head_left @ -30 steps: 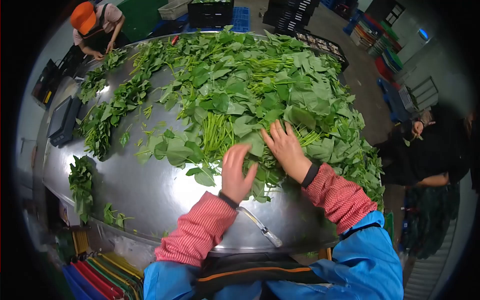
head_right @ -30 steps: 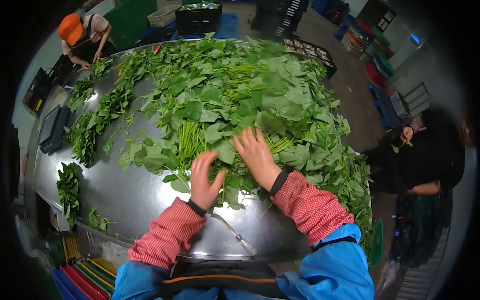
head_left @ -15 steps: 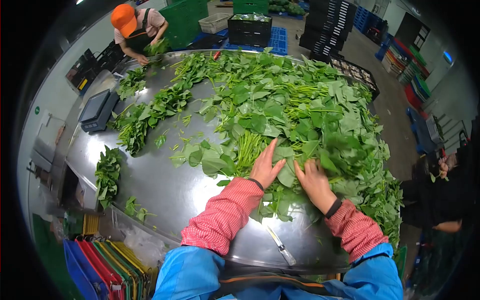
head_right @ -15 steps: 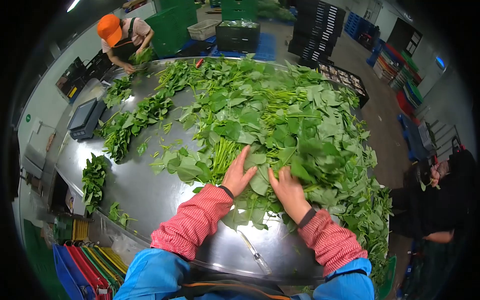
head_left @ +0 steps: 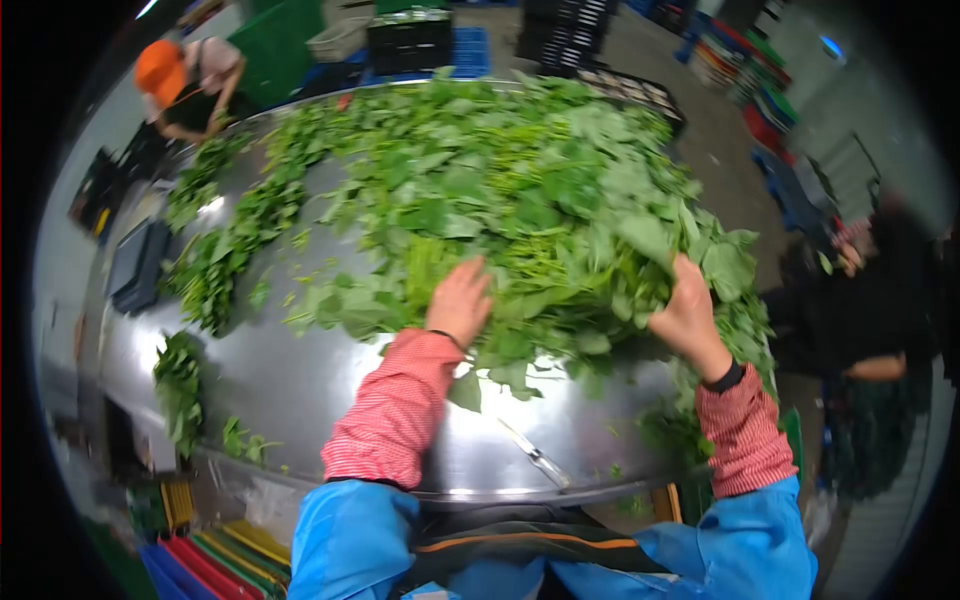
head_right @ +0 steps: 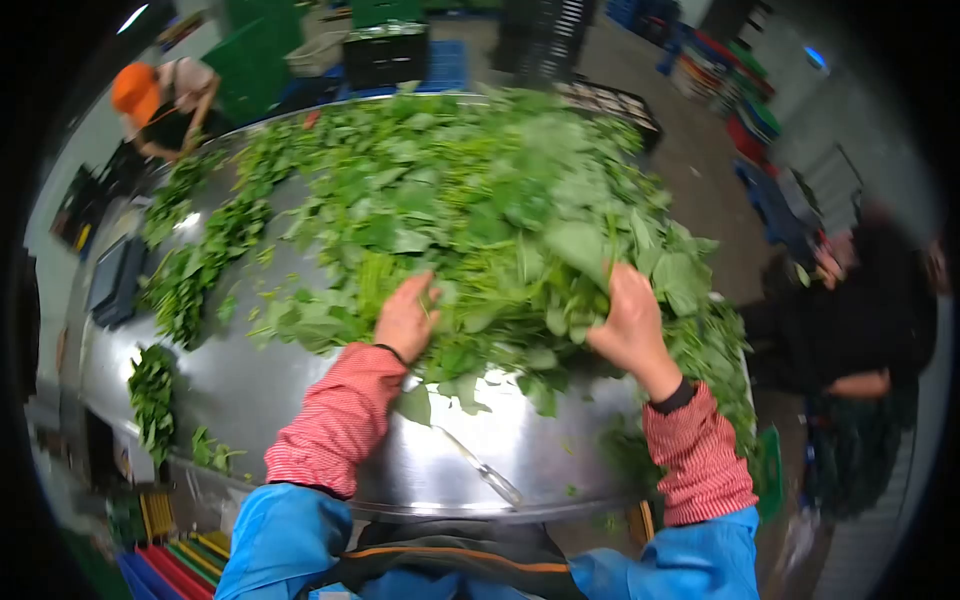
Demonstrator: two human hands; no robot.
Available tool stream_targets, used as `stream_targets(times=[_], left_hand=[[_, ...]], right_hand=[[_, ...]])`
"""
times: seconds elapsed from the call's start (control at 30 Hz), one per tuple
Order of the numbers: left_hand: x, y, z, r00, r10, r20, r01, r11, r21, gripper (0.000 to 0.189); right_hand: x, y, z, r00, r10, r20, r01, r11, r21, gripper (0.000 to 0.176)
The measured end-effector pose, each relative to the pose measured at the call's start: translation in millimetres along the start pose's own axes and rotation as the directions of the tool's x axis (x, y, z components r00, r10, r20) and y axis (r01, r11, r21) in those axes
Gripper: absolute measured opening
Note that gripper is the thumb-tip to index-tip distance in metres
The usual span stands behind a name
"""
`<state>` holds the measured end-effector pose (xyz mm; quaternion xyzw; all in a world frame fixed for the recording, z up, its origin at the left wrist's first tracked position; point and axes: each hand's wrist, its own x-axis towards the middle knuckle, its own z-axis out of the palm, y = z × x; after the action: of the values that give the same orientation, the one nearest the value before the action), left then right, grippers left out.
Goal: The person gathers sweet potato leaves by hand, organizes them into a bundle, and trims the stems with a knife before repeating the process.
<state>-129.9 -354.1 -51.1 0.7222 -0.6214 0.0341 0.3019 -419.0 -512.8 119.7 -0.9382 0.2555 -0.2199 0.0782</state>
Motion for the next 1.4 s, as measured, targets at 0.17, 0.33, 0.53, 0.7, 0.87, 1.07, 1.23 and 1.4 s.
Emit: stream_targets(times=[0.17, 0.33, 0.53, 0.7, 0.87, 1.07, 1.23, 1.4], left_hand=[[-1.5, -1.1, 11.0, 0.995, -0.072, 0.063, 0.069, 0.996, 0.059, 0.04], [6.6, -16.0, 11.6, 0.989, -0.065, 0.133, 0.077, 0.993, -0.088, 0.036], [38.3, 78.7, -53.2, 0.994, -0.11, -0.017, 0.091, 0.891, -0.445, 0.048], [21.0, 178.4, -58.8, 0.874, 0.19, 0.447, 0.266, 0.583, -0.768, 0.107], [-13.2, 188.4, -52.5, 0.924, 0.128, 0.359, 0.312, 0.291, -0.905, 0.089], [-69.3, 133.5, -42.9, 0.923, 0.043, 0.383, 0.363, 0.235, -0.902, 0.071], [-91.9, 122.0, -102.6, 0.822, -0.05, 0.567, 0.516, -0.356, -0.779, 0.065], [-108.3, 104.6, -130.3, 0.778, -0.043, 0.627, 0.532, -0.484, -0.694, 0.062]], right_hand=[[-40.6, 76.6, -55.7, 0.836, 0.534, -0.127, -0.251, 0.579, 0.776, 0.043], [-127.7, 98.5, -65.3, 0.744, 0.663, 0.083, -0.017, -0.106, 0.994, 0.041], [-166.2, 72.5, -40.0, 0.67, 0.675, 0.309, -0.127, -0.307, 0.943, 0.042], [-121.3, -27.6, -36.4, 0.665, 0.658, 0.352, -0.467, -0.001, 0.884, 0.069], [-89.6, -106.0, 21.4, 0.86, 0.353, 0.368, -0.399, 0.016, 0.917, 0.06], [-69.2, -155.3, 42.0, 0.955, 0.131, 0.266, -0.281, 0.688, 0.669, 0.057], [-44.5, -199.7, 31.0, 0.984, 0.017, 0.175, -0.039, 0.991, 0.125, 0.067], [-40.0, -216.1, 60.4, 0.974, -0.074, 0.215, 0.022, 0.972, 0.234, 0.064]])
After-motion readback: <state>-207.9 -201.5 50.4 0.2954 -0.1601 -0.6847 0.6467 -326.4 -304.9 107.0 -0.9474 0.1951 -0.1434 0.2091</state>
